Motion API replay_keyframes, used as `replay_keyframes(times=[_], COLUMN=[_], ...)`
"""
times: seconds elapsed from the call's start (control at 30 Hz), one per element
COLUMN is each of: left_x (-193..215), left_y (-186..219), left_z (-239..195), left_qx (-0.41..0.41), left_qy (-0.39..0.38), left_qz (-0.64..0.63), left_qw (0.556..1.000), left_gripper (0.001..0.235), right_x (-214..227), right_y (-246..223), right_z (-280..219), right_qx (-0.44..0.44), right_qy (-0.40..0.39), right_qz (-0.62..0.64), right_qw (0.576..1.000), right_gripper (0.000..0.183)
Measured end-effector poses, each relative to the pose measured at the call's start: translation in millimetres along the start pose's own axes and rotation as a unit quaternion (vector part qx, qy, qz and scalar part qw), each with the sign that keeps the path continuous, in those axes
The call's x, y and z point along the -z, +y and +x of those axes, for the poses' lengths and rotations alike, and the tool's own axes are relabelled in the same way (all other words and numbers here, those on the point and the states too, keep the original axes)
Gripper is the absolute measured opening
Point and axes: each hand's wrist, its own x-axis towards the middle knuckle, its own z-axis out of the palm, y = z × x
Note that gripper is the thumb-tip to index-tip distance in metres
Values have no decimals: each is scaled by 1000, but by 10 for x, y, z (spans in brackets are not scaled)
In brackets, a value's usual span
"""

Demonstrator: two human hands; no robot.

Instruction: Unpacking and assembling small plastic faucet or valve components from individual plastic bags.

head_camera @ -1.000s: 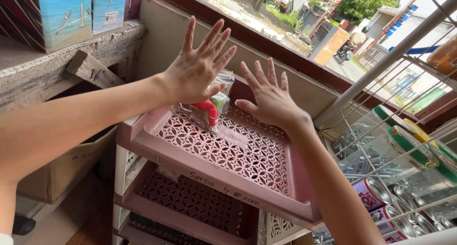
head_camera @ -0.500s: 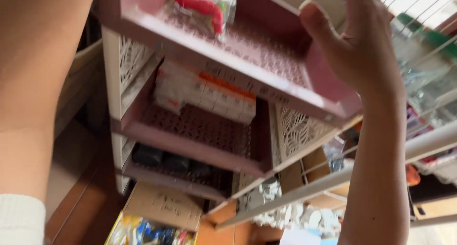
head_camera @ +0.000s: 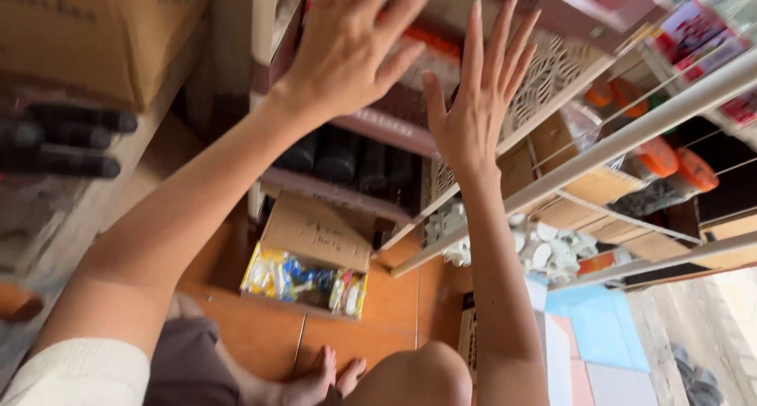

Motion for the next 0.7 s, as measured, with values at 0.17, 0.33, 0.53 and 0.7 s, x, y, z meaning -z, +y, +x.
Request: replay_keyframes(times=[0.17, 0.33, 0.53, 0.7], left_x=[-125, -163, -865, -910], left_y=[326, 693, 1091, 1407], left_z=[-928, -1882, -3882, -5303], left_qx=[16, -9, 39, 112], left_qy=[-179, -46, -106, -470], left_qz=[-47, -216, -262, -224], left_qw=[983, 975, 958, 846], left_gripper=[77, 53, 35, 30], right_x=[-217, -502, -933, -1598], right_y=[-175, -264, -379, -221], right_z=[-900, -1857, -3093, -4800], right_qx=[8, 56, 197, 210], right_qy=[-59, -92, -204, -429], right_qz=[69, 124, 100, 133], right_qw=[996, 986, 954, 868], right_gripper=[86, 82, 55, 58])
